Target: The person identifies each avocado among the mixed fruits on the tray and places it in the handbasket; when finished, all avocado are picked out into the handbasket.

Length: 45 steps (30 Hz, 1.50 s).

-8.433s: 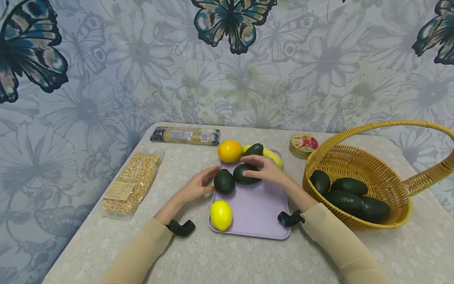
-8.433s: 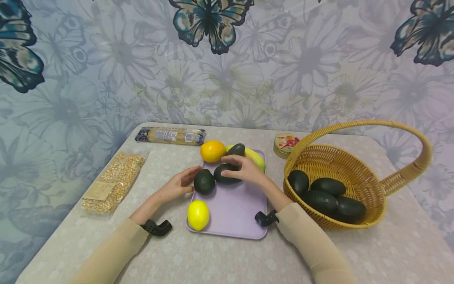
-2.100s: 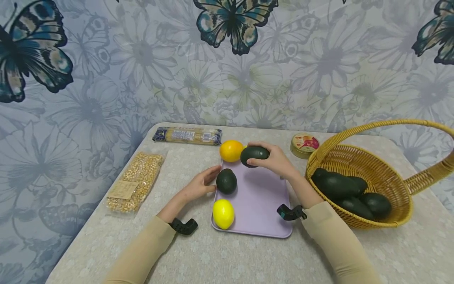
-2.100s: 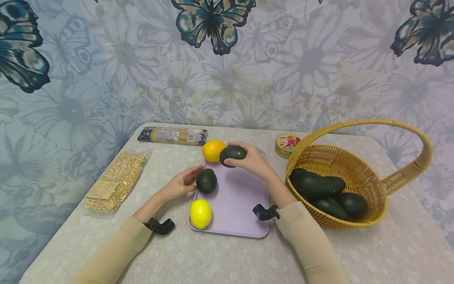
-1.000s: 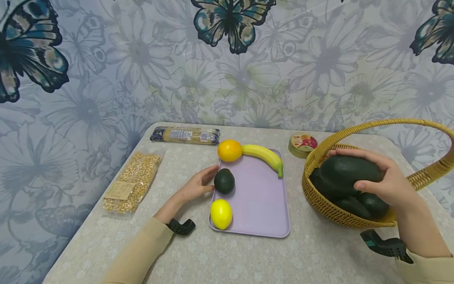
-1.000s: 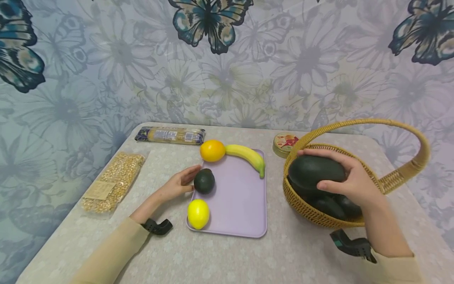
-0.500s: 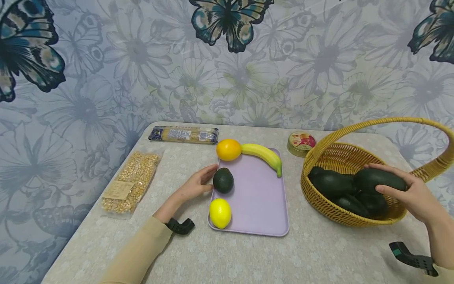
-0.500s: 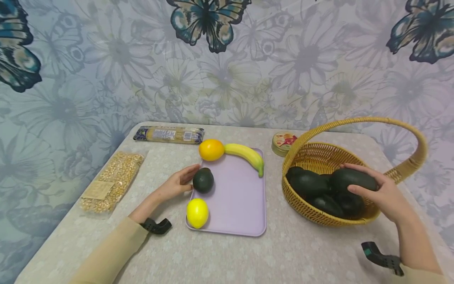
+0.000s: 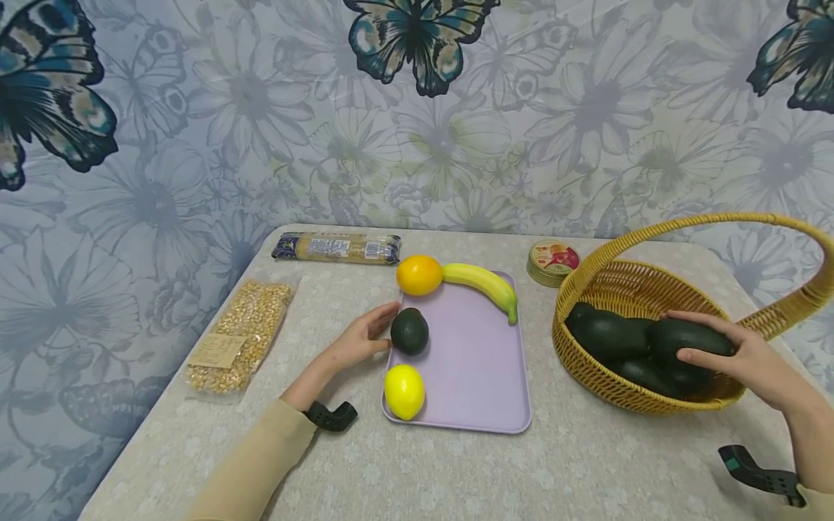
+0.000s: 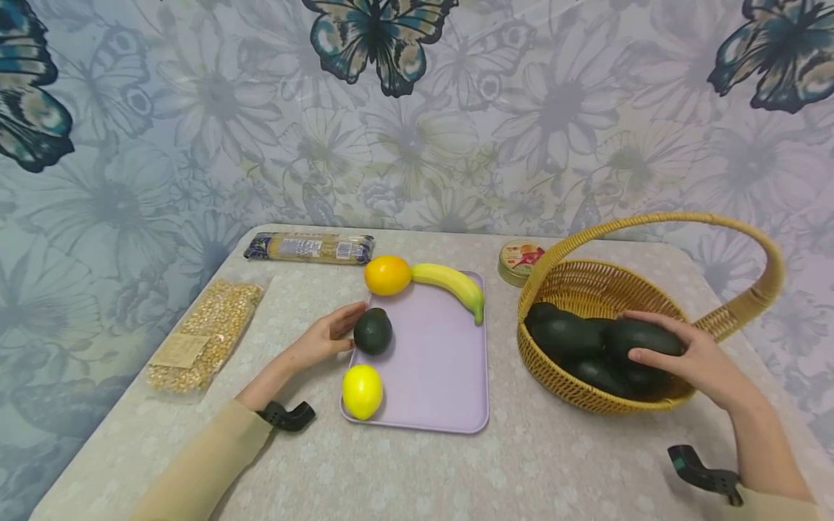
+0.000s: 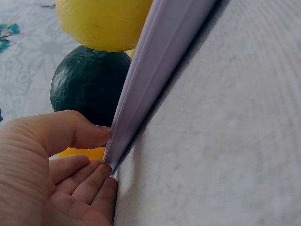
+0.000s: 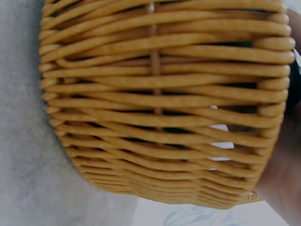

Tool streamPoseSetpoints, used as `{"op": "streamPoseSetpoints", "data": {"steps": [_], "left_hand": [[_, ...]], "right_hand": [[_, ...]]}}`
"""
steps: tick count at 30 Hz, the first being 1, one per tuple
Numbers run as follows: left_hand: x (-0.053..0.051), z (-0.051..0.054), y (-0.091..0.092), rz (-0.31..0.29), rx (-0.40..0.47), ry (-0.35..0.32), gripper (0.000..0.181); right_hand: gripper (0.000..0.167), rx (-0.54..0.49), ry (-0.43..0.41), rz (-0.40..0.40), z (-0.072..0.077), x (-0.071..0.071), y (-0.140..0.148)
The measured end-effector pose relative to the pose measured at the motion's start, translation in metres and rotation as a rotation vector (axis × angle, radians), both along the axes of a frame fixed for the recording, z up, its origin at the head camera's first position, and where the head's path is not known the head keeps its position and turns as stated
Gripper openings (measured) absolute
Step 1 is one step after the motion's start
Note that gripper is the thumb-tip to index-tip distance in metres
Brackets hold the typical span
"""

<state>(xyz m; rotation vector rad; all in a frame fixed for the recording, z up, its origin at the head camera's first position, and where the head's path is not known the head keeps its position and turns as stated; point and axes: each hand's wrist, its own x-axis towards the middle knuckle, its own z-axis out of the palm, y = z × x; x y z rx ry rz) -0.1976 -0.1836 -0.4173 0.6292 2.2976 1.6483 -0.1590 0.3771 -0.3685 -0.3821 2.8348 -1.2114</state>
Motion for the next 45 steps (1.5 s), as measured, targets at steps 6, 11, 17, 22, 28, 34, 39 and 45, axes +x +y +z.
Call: {"op": "streamPoseSetpoints", "data": {"steps": [6, 11, 17, 22, 28, 34, 39, 45], "left_hand": [[0.000, 0.000, -0.001, -0.004, -0.001, -0.001, 0.069], [0.001, 0.001, 0.000, 0.001, -0.016, 0.002, 0.068], [-0.006, -0.012, -0.003, 0.003, -0.014, 0.002, 0.070], [-0.014, -0.028, -0.006, 0.010, -0.009, 0.006, 0.071], [-0.013, -0.028, -0.007, 0.011, 0.002, 0.020, 0.071], [-0.014, -0.029, -0.007, 0.015, 0.005, 0.024, 0.070], [-0.015, -0.030, -0.005, -0.005, 0.019, 0.017, 0.070], [-0.005, -0.012, -0.003, -0.014, 0.018, 0.001, 0.069]], "right_hand": [[0.067, 0.101, -0.084, -0.009, 0.007, -0.001, -0.002], [0.071, 0.138, -0.094, -0.014, 0.010, -0.001, -0.004], [0.064, 0.084, 0.055, -0.050, 0.014, 0.005, -0.006], [0.055, -0.224, 0.398, 0.041, 0.037, 0.017, -0.028], [0.053, -0.736, 0.570, 0.444, 0.075, 0.023, -0.089], [0.056, -0.797, 0.544, 0.573, 0.080, 0.003, -0.164], [0.051, -0.700, 0.380, 0.475, 0.062, -0.024, -0.213], [0.053, -0.590, 0.000, 0.393, 0.023, -0.046, -0.270]]}}
